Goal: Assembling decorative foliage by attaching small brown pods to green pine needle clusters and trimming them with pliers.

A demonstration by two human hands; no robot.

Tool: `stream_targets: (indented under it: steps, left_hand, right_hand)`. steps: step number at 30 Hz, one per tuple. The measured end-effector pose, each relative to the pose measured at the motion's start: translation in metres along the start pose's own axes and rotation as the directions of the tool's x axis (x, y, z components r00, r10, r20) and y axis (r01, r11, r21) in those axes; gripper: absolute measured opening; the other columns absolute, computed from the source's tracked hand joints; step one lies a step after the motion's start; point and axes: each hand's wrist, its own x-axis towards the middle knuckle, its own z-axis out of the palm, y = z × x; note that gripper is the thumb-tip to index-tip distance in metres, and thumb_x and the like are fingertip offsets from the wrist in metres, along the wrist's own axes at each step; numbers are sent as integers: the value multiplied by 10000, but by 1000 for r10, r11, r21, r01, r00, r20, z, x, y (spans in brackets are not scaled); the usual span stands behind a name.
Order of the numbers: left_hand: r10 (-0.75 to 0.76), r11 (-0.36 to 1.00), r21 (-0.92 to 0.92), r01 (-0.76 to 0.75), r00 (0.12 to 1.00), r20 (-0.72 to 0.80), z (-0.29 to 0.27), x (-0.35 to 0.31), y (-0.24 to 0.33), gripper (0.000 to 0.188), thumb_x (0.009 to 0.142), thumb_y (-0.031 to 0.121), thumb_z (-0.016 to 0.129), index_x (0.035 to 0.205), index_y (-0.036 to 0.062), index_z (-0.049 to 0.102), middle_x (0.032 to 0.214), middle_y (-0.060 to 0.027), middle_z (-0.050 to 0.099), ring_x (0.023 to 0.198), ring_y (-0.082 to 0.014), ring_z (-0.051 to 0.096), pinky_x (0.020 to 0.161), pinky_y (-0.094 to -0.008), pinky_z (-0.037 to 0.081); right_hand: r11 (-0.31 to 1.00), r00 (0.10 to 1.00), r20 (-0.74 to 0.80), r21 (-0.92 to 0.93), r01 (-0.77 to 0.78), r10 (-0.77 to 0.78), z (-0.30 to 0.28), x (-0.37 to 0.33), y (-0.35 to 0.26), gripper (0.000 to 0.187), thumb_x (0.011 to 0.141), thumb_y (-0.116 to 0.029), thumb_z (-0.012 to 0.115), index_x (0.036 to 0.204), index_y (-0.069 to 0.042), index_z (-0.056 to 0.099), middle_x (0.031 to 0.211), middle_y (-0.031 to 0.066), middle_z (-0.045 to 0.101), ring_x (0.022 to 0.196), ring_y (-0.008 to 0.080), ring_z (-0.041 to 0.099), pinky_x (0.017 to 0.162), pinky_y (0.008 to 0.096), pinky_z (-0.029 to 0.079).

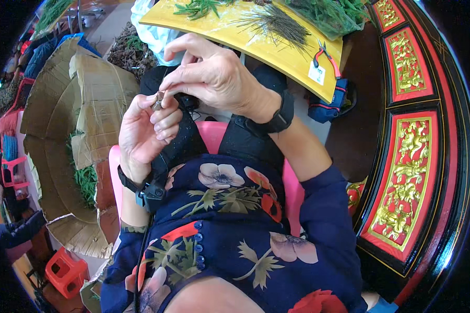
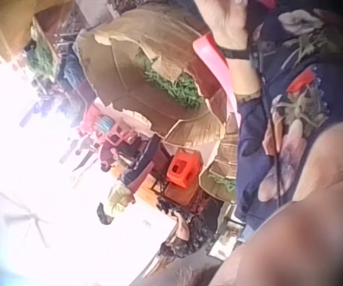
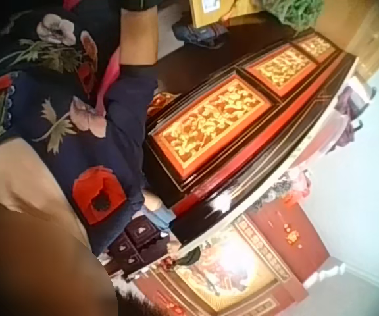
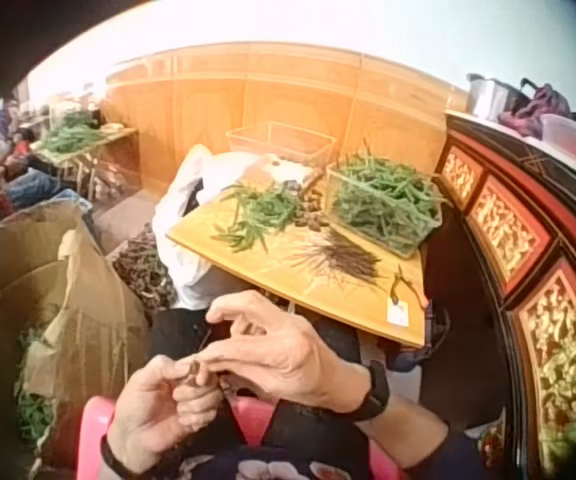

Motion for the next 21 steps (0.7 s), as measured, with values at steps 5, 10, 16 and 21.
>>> stream_targets:
  steps: [5, 10, 16, 21]
  left_hand:
    - [-8, 1000, 2, 8, 1000, 3, -4, -2, 3, 185, 894, 174, 481, 840, 0, 511, 600, 38, 317, 517, -71, 305, 450, -212, 278]
    - [57, 984, 175, -46, 997, -59, -7, 0, 4, 219, 915, 211, 457, 854, 10, 518, 612, 42, 324, 532, -75, 314, 469, -217, 274]
    - [104, 944, 317, -94, 994, -15, 3, -3, 3, 240, 933, 232, 431, 911, 13, 527, 649, 29, 351, 568, -78, 323, 500, -216, 268]
    - [130, 912, 390, -125, 991, 13, 7, -3, 0, 270, 951, 256, 407, 977, 11, 518, 685, 24, 335, 592, -80, 313, 515, -209, 273]
  right_hand:
    - [994, 989, 101, -2, 105, -104, -2, 12, -6, 236, 687, 26, 721, 908, -59, 714, 1033, 85, 600, 697, 138, 560, 590, 238, 459]
    - [949, 944, 191, -110, 294, -270, -1, 12, 8, 228, 696, -5, 722, 917, -58, 699, 927, 81, 639, 702, 182, 593, 590, 259, 476]
    - [944, 976, 109, -253, 211, -188, -2, 4, -2, 196, 727, -18, 708, 917, -50, 676, 855, 81, 661, 741, 223, 647, 630, 285, 514]
    - [965, 987, 74, -209, 157, -144, 0, -1, -3, 199, 737, -10, 702, 931, -42, 664, 861, 91, 663, 753, 233, 658, 648, 289, 532]
